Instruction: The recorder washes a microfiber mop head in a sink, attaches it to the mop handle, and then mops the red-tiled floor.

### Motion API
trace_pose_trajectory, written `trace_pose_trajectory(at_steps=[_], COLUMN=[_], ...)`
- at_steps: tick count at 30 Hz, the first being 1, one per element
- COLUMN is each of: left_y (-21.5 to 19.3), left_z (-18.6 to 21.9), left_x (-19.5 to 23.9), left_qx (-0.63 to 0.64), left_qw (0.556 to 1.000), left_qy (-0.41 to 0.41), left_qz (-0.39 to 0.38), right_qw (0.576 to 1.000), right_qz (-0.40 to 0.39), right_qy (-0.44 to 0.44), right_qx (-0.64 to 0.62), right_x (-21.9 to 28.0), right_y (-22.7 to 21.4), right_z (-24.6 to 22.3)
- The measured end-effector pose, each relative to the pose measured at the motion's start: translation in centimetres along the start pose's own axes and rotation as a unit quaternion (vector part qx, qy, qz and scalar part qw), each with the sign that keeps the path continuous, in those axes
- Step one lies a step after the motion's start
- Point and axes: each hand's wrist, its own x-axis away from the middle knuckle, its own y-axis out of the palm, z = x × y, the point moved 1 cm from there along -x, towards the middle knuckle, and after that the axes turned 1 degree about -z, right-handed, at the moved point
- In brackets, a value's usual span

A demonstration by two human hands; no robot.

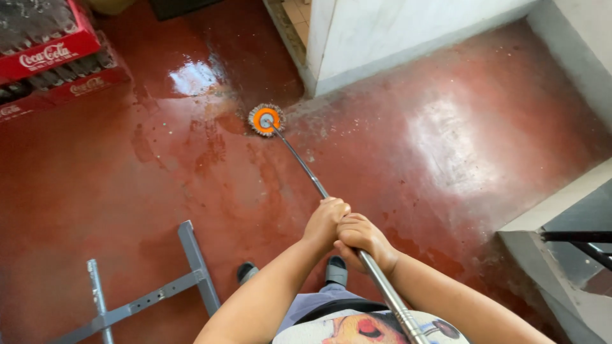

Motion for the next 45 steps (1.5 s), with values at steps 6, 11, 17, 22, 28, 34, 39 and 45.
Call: trace_pose_trajectory(at_steps=[6,11,17,22,28,34,39,45], left_y=[6.9,8.2,4.0,-1.8,-8.6,-16.7,-21.6,-29.8], left_z=[6.9,10.5,8.7,4.3,-3.1,-10.7,-17.6,-18.4], left_x=[-7.2,-9.1,-7.3,-4.3,0.2,7.5,16.6,26.7], left_qx=[0.036,0.111,0.017,0.029,0.007,-0.119,-0.136,-0.034], left_qw=[0.992,0.981,0.991,0.997,1.000,0.983,0.968,0.944], left_qy=[0.114,0.033,0.043,0.034,-0.003,-0.127,-0.210,-0.326], left_qz=[-0.051,-0.154,-0.127,-0.066,-0.019,-0.058,-0.010,0.042], right_qw=[0.997,0.984,0.987,0.992,0.995,0.993,0.976,0.935], right_qz=[0.041,0.070,0.087,0.063,0.032,0.006,-0.081,-0.159], right_qy=[0.043,0.150,0.134,0.109,0.085,-0.031,-0.095,-0.183], right_qx=[0.055,0.063,-0.017,-0.024,-0.050,-0.117,-0.180,-0.259], right_x=[7.9,12.3,9.2,2.7,-4.7,-12.5,-17.7,-21.5], right_y=[-7.9,-10.0,-6.4,-1.4,6.9,17.5,26.7,34.6], right_z=[1.7,1.8,1.4,-0.4,-0.5,-1.6,-3.7,-8.2])
